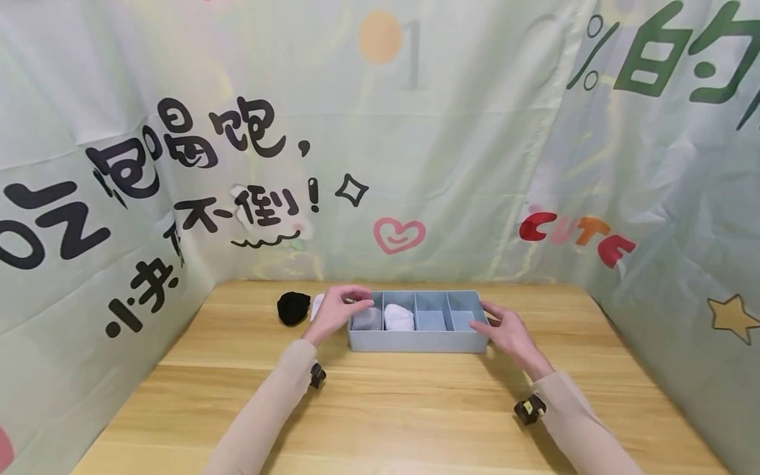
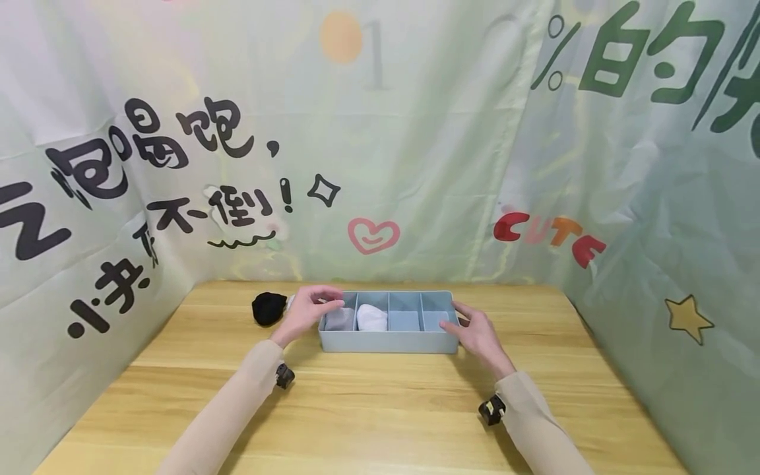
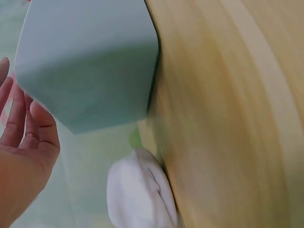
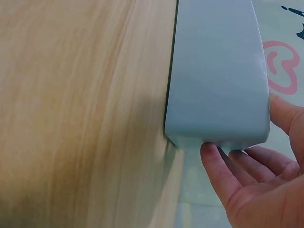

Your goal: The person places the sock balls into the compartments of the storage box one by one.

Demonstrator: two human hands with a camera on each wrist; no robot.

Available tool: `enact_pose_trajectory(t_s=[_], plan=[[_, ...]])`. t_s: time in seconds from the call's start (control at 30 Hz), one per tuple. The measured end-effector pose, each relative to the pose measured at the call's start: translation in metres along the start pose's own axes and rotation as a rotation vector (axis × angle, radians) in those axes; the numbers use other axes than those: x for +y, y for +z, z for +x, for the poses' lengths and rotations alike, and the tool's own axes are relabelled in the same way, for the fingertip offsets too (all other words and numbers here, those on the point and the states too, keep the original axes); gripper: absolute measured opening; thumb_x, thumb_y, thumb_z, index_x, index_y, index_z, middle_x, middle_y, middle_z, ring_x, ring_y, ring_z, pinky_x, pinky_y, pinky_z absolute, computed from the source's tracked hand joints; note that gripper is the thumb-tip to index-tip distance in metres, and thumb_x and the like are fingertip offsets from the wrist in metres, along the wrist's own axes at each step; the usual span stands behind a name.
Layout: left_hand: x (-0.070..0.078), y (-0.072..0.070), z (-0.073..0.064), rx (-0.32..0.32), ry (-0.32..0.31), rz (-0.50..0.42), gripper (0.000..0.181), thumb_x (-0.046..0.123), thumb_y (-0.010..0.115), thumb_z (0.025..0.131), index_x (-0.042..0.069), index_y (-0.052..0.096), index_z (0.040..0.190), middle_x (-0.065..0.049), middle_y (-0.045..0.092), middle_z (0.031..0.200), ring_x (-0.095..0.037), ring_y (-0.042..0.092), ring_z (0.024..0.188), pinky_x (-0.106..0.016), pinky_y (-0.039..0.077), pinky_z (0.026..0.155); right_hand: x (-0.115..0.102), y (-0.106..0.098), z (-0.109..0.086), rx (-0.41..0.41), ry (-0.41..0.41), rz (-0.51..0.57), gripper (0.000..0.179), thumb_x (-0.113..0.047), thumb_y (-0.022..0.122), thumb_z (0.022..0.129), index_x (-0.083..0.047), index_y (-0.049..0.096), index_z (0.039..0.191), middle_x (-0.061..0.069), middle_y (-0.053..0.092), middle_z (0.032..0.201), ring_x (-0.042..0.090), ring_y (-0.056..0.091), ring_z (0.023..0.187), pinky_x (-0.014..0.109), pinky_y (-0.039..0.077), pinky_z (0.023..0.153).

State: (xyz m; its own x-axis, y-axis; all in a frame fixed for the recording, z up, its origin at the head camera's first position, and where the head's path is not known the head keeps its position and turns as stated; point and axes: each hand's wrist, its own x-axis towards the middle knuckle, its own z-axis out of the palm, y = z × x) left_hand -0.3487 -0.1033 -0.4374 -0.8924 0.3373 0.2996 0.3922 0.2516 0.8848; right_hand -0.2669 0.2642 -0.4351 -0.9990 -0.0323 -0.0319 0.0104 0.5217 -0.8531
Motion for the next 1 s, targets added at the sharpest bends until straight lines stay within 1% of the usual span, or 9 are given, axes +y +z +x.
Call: enact_pose_trajectory(t_s=[0.13,0.23,0.33,0.4,0.53,0.67,0.73,0.83,1.0], plan=[[-0.002,-0.010,-0.005,0.041,-0.024,0.002,0.027,0.017,0.077,0.085,0.002,0.073,0.108,-0.007,0.076,0.100,-0.016,0.067,0.087,-0.032,0.053,0.077,0.000,0.002,0.000,0.001,0.000,0.000,0.071,-0.028,0.062,0.098,-0.004,0.027,0.154,0.021,0.023,0.160,0.046,0.032,0.140,0.052,0.039,0.108],[-0.003,-0.018,-0.009,0.053,-0.034,0.024,0.025,0.017,0.077,0.086,0.003,0.074,0.107,-0.004,0.076,0.097,-0.016,0.066,0.086,-0.033,0.053,0.075,-0.001,0.001,0.000,0.000,-0.002,0.001,0.072,-0.029,0.062,0.097,-0.004,0.026,0.154,0.021,0.023,0.160,0.046,0.032,0.140,0.052,0.039,0.108],[-0.006,-0.027,-0.013,0.071,-0.038,0.038,0.025,0.019,0.077,0.086,0.003,0.074,0.106,-0.003,0.076,0.097,-0.016,0.066,0.086,-0.032,0.053,0.074,0.000,0.000,-0.001,-0.011,-0.015,0.017,0.072,-0.029,0.062,0.097,-0.002,0.026,0.154,0.021,0.022,0.160,0.046,0.033,0.139,0.051,0.041,0.107],[-0.008,-0.034,-0.016,0.082,-0.033,0.037,0.026,0.018,0.076,0.087,0.002,0.074,0.106,-0.005,0.075,0.098,-0.017,0.066,0.087,-0.030,0.052,0.076,0.001,-0.002,-0.001,-0.019,-0.020,0.044,0.072,-0.028,0.063,0.097,-0.002,0.027,0.154,0.021,0.023,0.160,0.046,0.034,0.139,0.050,0.043,0.105],[-0.013,-0.048,-0.021,0.104,-0.035,0.046,0.024,0.019,0.075,0.088,0.009,0.074,0.109,-0.008,0.075,0.101,-0.017,0.067,0.091,-0.030,0.052,0.080,0.002,-0.005,-0.002,-0.037,-0.030,0.089,0.072,-0.027,0.063,0.097,-0.001,0.027,0.153,0.021,0.023,0.160,0.046,0.035,0.139,0.045,0.047,0.102],[-0.016,-0.059,-0.025,0.105,-0.052,0.054,0.028,0.020,0.075,0.088,0.014,0.072,0.115,-0.007,0.074,0.104,-0.017,0.067,0.093,-0.029,0.053,0.081,0.003,-0.005,-0.001,-0.048,-0.039,0.082,0.074,-0.031,0.064,0.096,-0.001,0.027,0.154,0.022,0.022,0.160,0.046,0.035,0.139,0.044,0.048,0.101],[-0.017,-0.064,-0.026,0.101,-0.056,0.046,0.031,0.020,0.075,0.087,0.012,0.071,0.118,-0.009,0.074,0.105,-0.017,0.067,0.094,-0.028,0.053,0.080,0.004,-0.005,-0.001,-0.053,-0.051,0.074,0.075,-0.032,0.063,0.096,-0.001,0.026,0.154,0.023,0.022,0.160,0.047,0.035,0.139,0.045,0.047,0.101],[-0.020,-0.071,-0.028,0.112,-0.057,0.031,0.035,0.020,0.076,0.087,0.007,0.070,0.119,-0.013,0.073,0.107,-0.014,0.067,0.093,-0.023,0.053,0.079,0.007,-0.005,-0.001,-0.055,-0.076,0.059,0.075,-0.032,0.063,0.097,0.000,0.026,0.153,0.024,0.022,0.159,0.048,0.036,0.138,0.046,0.047,0.101],[-0.025,-0.084,-0.028,0.151,-0.077,0.010,0.038,0.019,0.075,0.087,0.001,0.068,0.120,-0.019,0.072,0.111,-0.006,0.066,0.092,-0.018,0.052,0.080,0.015,-0.008,-0.003,-0.068,-0.096,0.073,0.074,-0.032,0.063,0.097,-0.003,0.026,0.154,0.023,0.023,0.159,0.047,0.038,0.137,0.043,0.048,0.100]])
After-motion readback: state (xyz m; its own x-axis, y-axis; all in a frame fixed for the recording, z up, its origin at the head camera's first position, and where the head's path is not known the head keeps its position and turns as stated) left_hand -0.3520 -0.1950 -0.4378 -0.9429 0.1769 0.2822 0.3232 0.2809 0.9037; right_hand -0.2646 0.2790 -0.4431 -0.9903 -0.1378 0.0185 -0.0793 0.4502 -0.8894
